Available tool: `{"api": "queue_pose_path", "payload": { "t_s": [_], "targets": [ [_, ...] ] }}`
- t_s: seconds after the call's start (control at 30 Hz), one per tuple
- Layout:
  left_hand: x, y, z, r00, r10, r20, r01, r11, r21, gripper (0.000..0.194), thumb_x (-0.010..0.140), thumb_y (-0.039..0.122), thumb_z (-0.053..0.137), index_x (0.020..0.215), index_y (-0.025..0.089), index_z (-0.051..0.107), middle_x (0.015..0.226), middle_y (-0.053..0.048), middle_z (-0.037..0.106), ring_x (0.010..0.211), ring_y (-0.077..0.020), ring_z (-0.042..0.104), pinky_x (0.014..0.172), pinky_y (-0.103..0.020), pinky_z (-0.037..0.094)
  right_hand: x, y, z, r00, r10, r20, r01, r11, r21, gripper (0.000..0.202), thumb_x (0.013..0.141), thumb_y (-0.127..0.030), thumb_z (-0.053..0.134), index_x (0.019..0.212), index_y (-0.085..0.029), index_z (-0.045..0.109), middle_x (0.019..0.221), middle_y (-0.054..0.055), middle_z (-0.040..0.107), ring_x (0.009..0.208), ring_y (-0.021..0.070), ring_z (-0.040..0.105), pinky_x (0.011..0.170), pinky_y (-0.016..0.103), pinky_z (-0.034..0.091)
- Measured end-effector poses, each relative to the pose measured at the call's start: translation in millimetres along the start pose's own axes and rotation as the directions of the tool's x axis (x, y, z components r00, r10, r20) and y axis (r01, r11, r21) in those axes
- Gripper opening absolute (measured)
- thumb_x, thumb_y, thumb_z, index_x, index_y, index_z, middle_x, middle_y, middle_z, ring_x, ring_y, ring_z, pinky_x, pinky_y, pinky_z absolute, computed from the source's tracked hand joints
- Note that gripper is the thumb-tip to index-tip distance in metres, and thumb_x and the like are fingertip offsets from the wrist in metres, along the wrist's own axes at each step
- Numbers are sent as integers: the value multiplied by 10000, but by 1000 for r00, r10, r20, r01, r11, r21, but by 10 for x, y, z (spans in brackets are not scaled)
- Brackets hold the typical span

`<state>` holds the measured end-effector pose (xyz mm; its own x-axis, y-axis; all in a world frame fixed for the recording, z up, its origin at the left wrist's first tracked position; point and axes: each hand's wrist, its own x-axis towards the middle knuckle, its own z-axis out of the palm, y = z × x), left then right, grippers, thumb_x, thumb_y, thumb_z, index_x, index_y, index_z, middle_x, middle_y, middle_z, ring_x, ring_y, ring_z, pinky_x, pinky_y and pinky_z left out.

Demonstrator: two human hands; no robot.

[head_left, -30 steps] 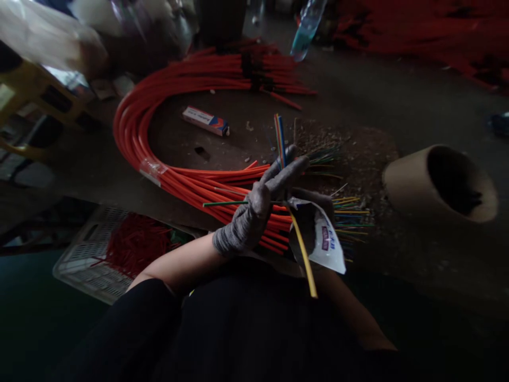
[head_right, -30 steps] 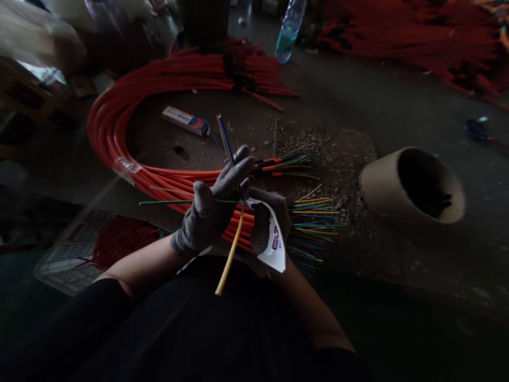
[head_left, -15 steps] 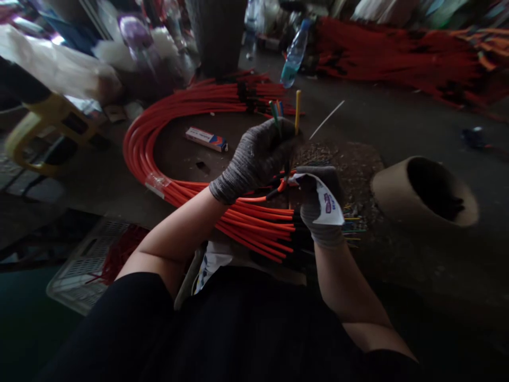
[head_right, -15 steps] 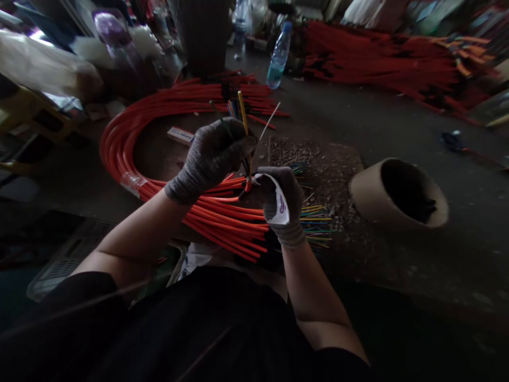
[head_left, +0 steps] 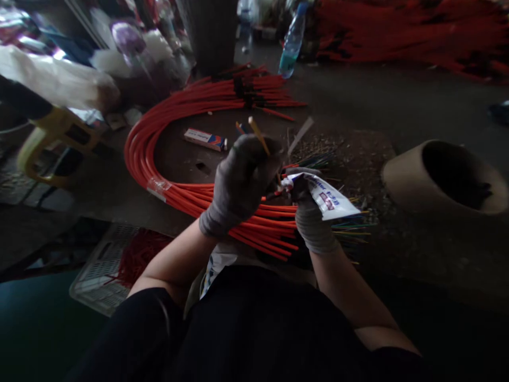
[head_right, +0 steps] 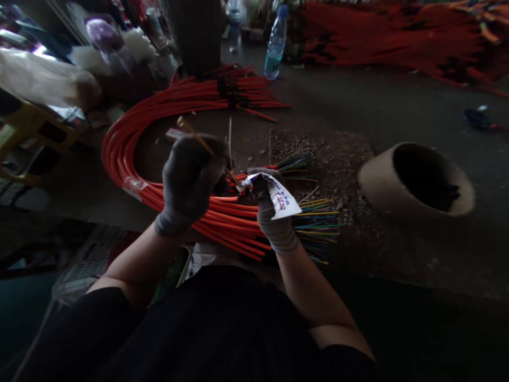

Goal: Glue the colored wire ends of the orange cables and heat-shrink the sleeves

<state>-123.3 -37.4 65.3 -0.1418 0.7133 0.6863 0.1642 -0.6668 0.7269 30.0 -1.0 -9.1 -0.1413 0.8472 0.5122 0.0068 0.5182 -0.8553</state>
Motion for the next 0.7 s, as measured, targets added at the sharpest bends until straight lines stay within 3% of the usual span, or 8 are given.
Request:
{"api": "queue_pose_path", "payload": {
  "t_s": [0.03,0.1,0.2,0.27,0.3,0.5,0.63,0.7],
  "targets": [
    [-133,71,35,999,11,32,-13,999,50,133,969,342,644,1022,226,680,844,3,731,556,-83,640,505,-222,525,-55,-53,-78,1000,8,30,-8,1000,8,283,1032,-427,464,1153,-256,654,964,48,698,892,205,685,914,425,565],
    [-416,159,117,962,44,270,-72,993,97,191,969,362,631,1053,209,708,963,-40,776,732,-143,739,642,-242,594,-187,-161,-291,988,-12,155,21,998,-55,254,991,-425,559,1124,-272,711,955,45,710,896,217,692,891,416,567],
    [-778,138,247,790,178,586,-227,974,10,333,958,465,605,1088,173,701,887,-63,782,733,-166,744,667,-249,599,-375,-264,-606,943,-47,329,119,972,-202,176,885,-373,723,1035,-291,767,851,27,701,799,213,681,771,381,564],
    [-920,71,319,702,235,672,-306,952,-14,384,964,507,568,1093,163,679,849,-70,768,665,-155,713,621,-253,575,-453,-277,-724,931,-16,365,111,964,-240,150,857,-312,754,1006,-300,776,836,23,708,768,204,670,730,364,557],
    [-957,41,344,679,240,694,-329,944,-5,391,967,515,557,1096,164,670,847,-72,764,655,-152,704,608,-252,564,-473,-274,-751,934,15,358,76,968,-239,136,859,-294,751,993,-302,776,837,23,713,753,199,664,711,358,554],
    [-924,45,354,670,190,718,-351,933,81,450,1001,554,489,1088,150,669,831,-68,758,645,-147,692,593,-237,526,-369,-323,-711,911,51,410,41,976,-212,94,896,-349,701,909,-283,767,830,32,709,744,198,646,712,373,555],
    [-925,95,337,618,74,783,-310,938,156,483,960,612,532,1143,191,683,818,-53,749,639,-144,680,596,-232,515,-222,-407,-726,800,39,599,118,968,-220,177,950,-314,603,929,-255,769,841,35,698,765,181,641,771,360,537],
    [-940,115,338,619,59,783,-274,951,145,457,960,578,552,1163,188,678,800,-52,742,638,-147,678,597,-235,521,-200,-390,-746,788,6,616,164,962,-218,122,907,-290,651,905,-242,764,836,33,693,755,172,628,769,351,519]
  ]
}}
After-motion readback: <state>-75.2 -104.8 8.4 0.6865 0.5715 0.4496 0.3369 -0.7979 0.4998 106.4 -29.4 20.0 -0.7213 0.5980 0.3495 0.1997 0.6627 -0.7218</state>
